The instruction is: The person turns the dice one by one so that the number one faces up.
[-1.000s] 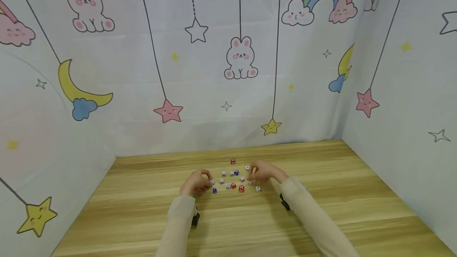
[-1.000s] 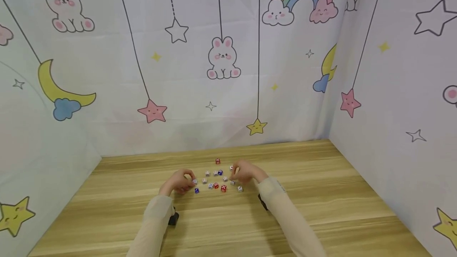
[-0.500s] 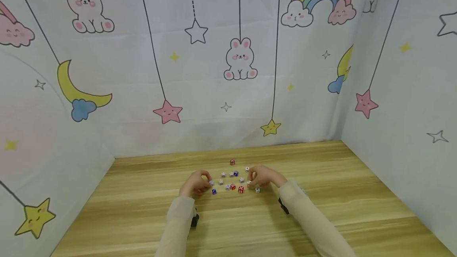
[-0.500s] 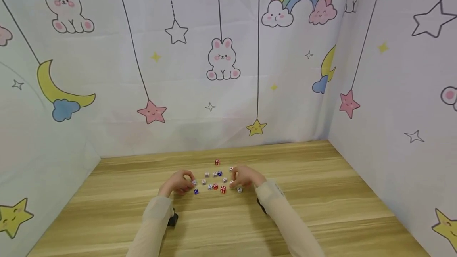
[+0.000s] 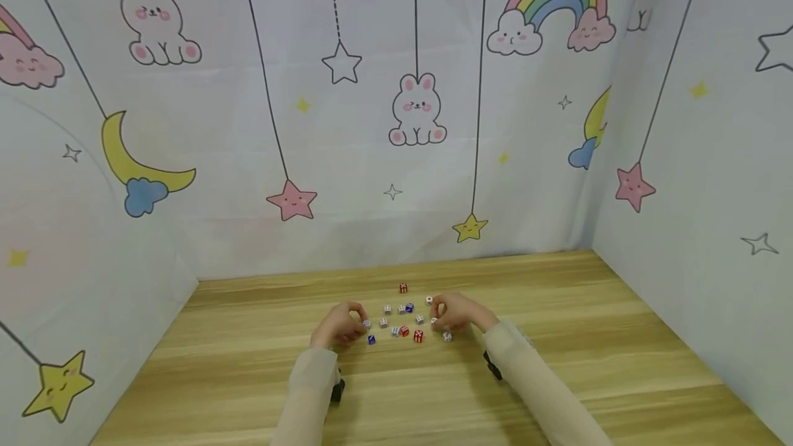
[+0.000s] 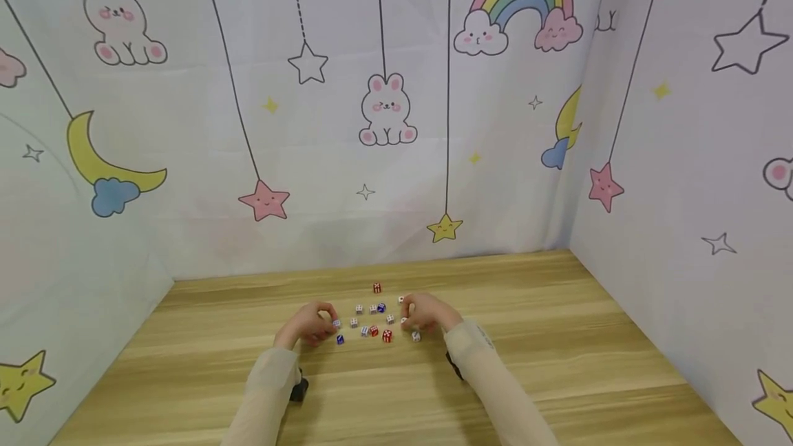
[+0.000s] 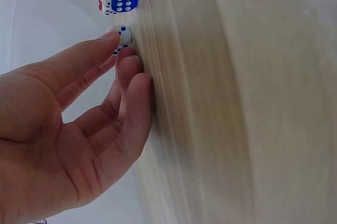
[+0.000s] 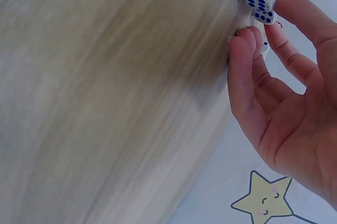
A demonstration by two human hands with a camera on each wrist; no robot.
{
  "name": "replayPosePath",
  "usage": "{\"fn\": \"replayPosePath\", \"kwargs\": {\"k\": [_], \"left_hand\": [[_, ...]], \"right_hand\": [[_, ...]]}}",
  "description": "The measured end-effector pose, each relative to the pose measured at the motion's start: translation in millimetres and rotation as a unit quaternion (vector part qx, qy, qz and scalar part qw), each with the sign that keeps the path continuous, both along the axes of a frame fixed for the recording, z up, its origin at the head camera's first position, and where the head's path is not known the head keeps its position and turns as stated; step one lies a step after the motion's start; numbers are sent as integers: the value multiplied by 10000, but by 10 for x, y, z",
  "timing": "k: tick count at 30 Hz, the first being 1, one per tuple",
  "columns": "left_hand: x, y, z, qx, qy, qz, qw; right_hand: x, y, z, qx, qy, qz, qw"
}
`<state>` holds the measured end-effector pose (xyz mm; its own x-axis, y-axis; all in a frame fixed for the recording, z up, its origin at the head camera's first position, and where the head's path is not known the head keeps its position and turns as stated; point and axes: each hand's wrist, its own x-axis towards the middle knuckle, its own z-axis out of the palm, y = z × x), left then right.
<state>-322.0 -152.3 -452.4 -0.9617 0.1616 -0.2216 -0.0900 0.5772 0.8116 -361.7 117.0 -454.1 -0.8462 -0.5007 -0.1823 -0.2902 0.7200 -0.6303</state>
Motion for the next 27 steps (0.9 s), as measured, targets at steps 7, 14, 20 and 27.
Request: {"fn": "replayPosePath", "kwargs": {"k": [7,14,20,27], "left_hand": [[14,10,-8,-45,33,63,10000],[1,11,-18,44,-14,68,10000],[28,18,12,44,-2,82,10000],[23,15,6,21,20,105,9999]], "right_hand": [[-7,24,-23,-63,37,-193,9998],[-93,67,-70,-217,30,-476,9986],[-239,149,-190,-353,-89,-384,9986],[16,62,51,-214,89,-703,9973]]}}
